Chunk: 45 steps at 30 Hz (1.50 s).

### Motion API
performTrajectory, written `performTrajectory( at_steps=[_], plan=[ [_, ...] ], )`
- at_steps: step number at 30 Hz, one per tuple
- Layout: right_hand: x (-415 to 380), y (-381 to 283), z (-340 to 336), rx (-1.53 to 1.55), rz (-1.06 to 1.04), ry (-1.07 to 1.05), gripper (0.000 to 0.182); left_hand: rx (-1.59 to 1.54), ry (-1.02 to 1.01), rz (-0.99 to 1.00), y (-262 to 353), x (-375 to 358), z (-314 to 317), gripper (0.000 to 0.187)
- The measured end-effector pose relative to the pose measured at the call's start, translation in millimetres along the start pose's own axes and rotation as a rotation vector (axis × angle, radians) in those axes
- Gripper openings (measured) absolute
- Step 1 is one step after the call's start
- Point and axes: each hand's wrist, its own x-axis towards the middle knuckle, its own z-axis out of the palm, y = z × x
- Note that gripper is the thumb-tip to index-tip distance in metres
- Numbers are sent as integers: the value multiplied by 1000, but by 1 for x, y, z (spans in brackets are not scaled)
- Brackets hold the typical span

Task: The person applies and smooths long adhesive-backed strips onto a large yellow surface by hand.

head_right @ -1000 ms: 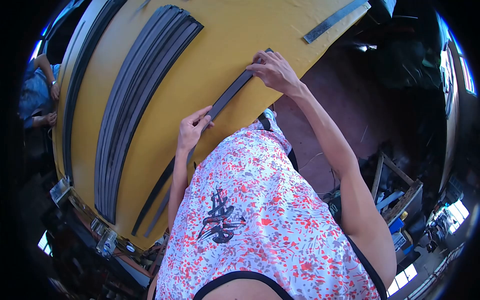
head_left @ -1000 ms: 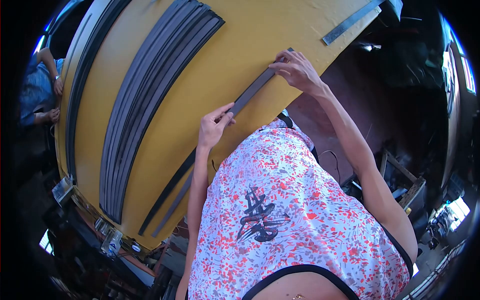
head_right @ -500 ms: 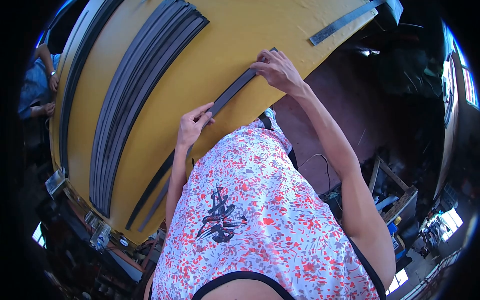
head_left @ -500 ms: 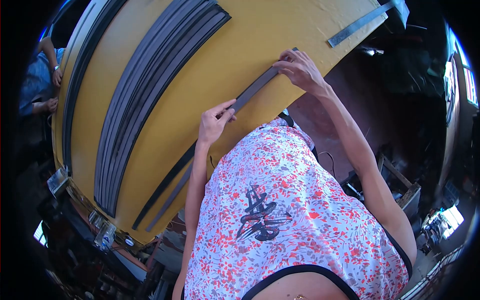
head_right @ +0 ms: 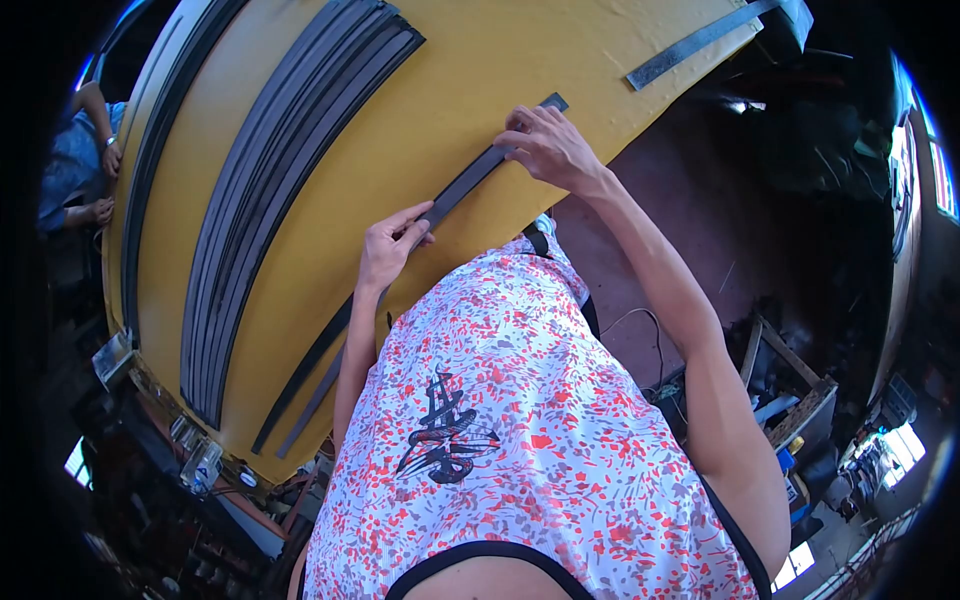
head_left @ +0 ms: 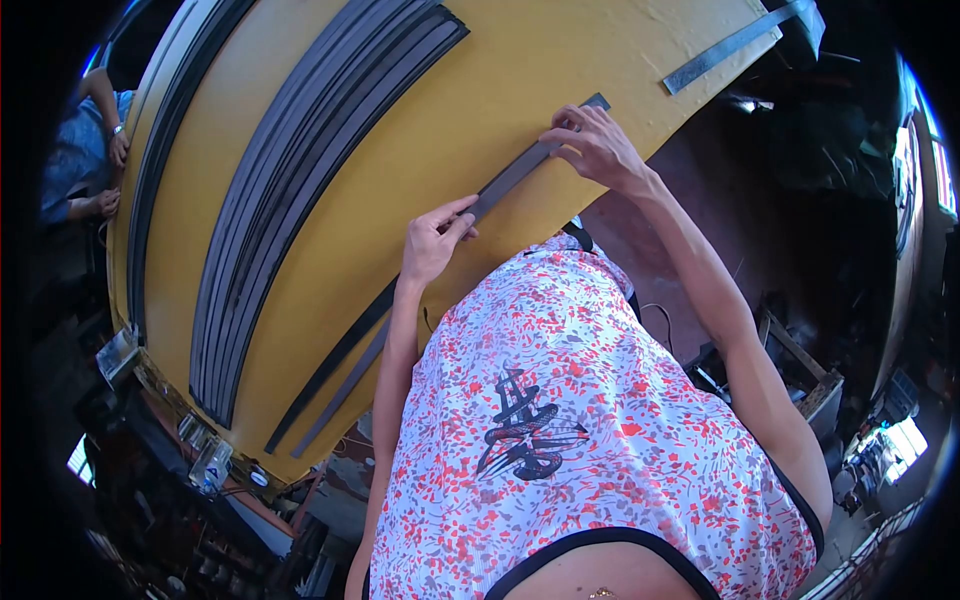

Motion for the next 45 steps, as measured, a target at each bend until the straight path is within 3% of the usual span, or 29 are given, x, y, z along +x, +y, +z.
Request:
performTrajectory(
  at_steps=[45],
  plan=[
    [7, -36, 27, 47, -114, 51, 24, 51, 90, 23, -10, 7, 7, 26]
  ],
)
